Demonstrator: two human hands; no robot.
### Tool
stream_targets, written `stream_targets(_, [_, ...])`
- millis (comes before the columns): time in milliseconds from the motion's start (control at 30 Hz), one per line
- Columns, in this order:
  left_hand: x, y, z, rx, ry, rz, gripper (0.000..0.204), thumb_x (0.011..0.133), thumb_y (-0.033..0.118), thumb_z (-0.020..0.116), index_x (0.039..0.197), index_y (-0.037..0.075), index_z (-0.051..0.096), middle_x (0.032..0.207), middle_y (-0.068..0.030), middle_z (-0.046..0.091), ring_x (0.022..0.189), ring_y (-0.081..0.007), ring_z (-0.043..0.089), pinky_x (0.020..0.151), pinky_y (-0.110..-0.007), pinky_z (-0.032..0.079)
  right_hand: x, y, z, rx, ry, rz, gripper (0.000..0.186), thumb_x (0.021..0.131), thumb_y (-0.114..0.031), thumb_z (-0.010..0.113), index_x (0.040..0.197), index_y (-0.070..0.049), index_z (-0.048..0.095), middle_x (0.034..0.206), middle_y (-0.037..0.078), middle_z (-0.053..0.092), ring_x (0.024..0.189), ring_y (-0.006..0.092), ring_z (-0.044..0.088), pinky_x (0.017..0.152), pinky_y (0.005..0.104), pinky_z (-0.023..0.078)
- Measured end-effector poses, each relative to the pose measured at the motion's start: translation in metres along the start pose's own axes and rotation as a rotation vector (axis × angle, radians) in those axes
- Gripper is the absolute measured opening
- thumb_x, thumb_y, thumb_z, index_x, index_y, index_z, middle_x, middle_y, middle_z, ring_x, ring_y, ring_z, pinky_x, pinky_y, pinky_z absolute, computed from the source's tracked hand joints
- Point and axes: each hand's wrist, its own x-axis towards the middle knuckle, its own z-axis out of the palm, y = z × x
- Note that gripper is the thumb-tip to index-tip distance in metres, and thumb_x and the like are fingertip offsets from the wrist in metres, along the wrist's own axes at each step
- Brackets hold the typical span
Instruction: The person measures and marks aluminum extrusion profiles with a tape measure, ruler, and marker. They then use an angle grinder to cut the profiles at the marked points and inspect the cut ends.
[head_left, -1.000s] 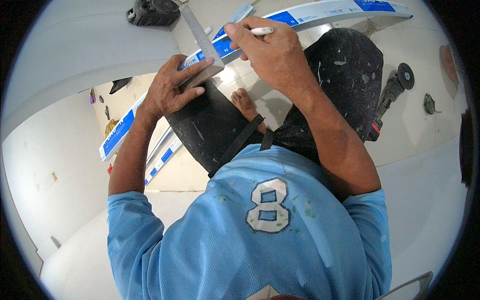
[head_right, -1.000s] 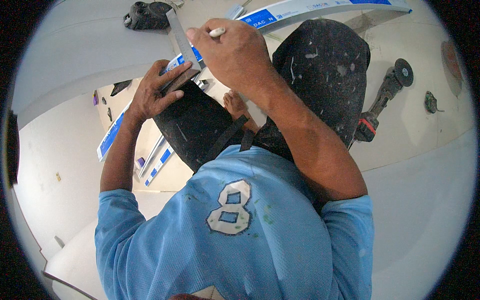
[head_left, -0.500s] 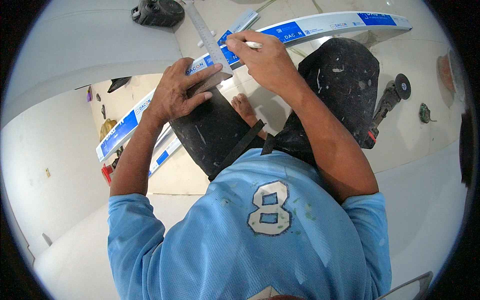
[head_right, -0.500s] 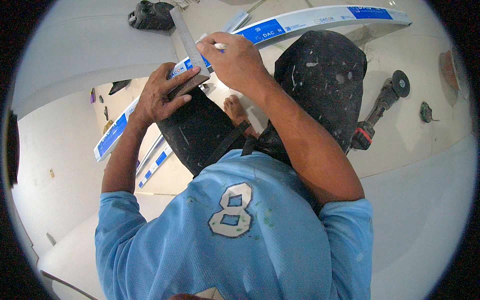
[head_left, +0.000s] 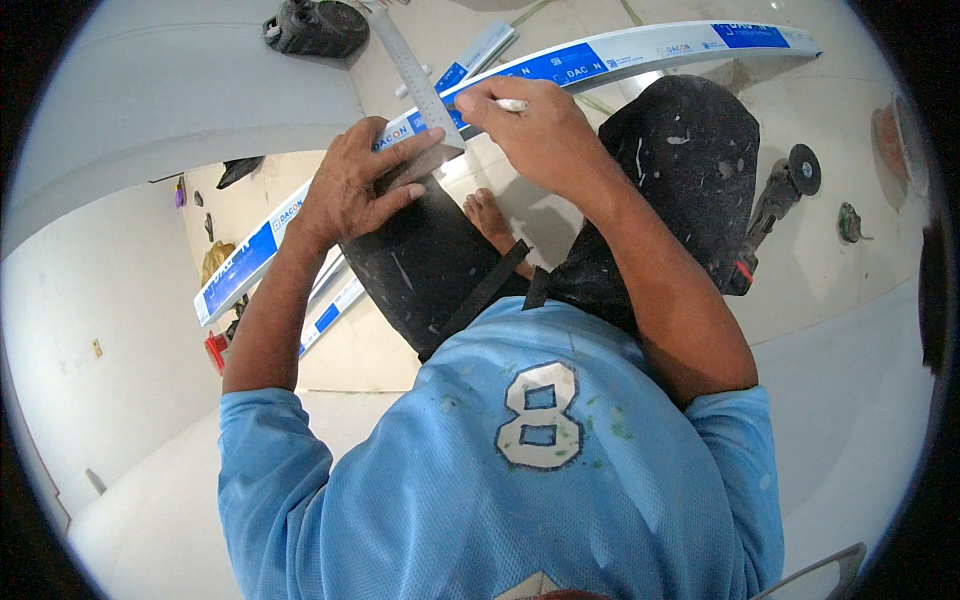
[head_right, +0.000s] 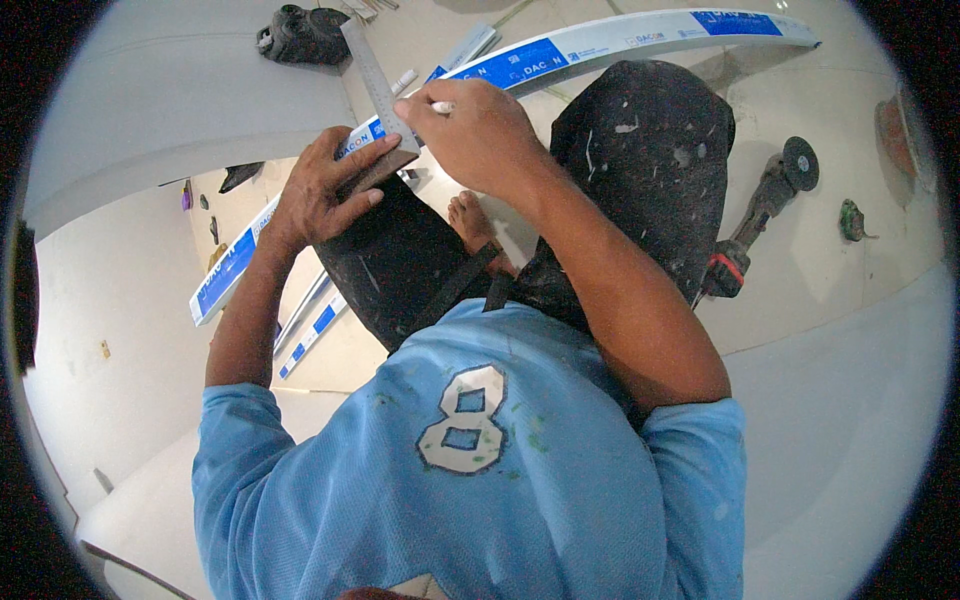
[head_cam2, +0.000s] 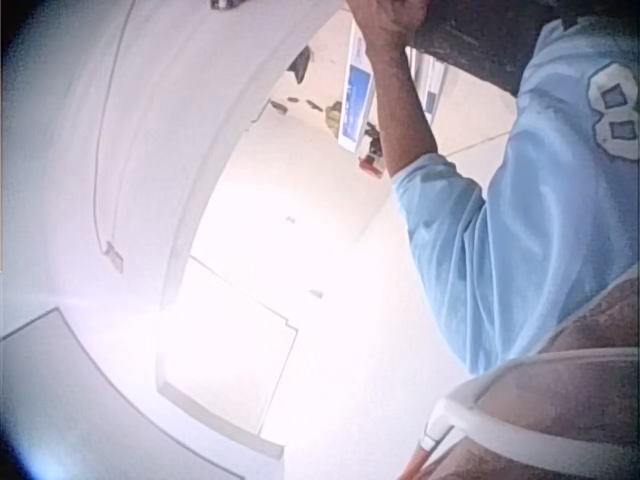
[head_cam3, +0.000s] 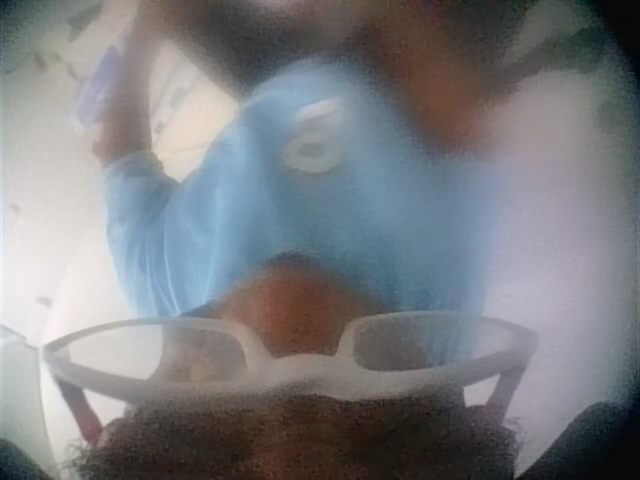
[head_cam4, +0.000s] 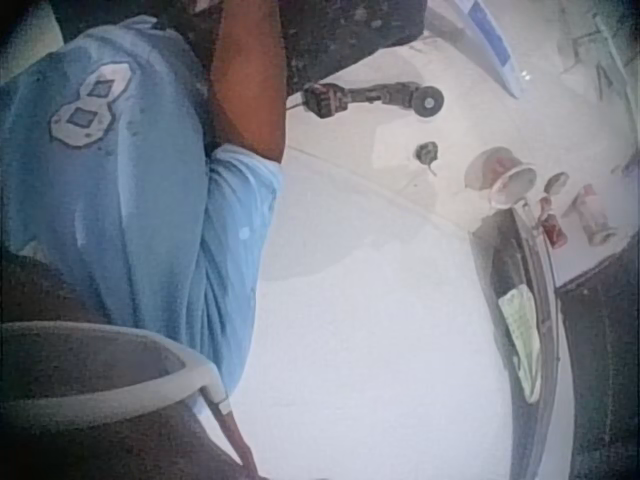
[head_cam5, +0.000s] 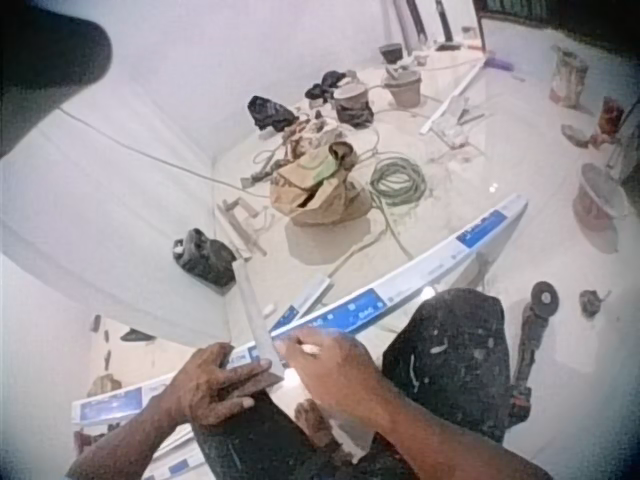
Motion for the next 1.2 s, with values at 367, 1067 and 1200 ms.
stream_targets(367, [0.0,0.0,-0.001,0.042,-0.048,-0.021,0.075,0.096,0.059,0.075,0.166,0.036,0.061,0.14,-0.0265,0.063,0.125,-0.0461,0.063,0.112,-0.057,0.051,-0.057,-0.008,-0.002,0.015,0.007,0.074,0.043,0.11,-0.043,0.07,0.108,-0.001,0.082,0.102,0.026,0.081,0.096,0.0442,0.08,0.087,0.0531,0.062])
stream_targets(1067, [-0.002,-0.005,-0.003,-0.013,0.017,0.021,0.073,0.095,0.056,0.075,0.162,0.031,0.065,0.142,-0.0279,0.063,0.128,-0.0487,0.063,0.114,-0.057,0.05,-0.01,0.014,0.073,0.524,0.089,0.392,0.033,0.107,-0.026,0.075,0.105,0.007,0.077,0.088,0.02,0.081,0.071,0.0223,0.08,0.055,0.0345,0.063])
stream_targets(1200, [-0.001,0.004,-0.009,0.019,-0.02,-0.031,0.065,0.101,0.05,0.071,0.16,0.023,0.067,0.147,-0.0304,0.062,0.133,-0.0481,0.063,0.117,-0.054,0.049,-0.009,0.024,0.077,0.743,0.113,0.502,0.028,0.106,-0.02,0.076,0.107,0.008,0.076,0.085,0.017,0.08,0.066,0.0209,0.078,0.052,0.0311,0.062])
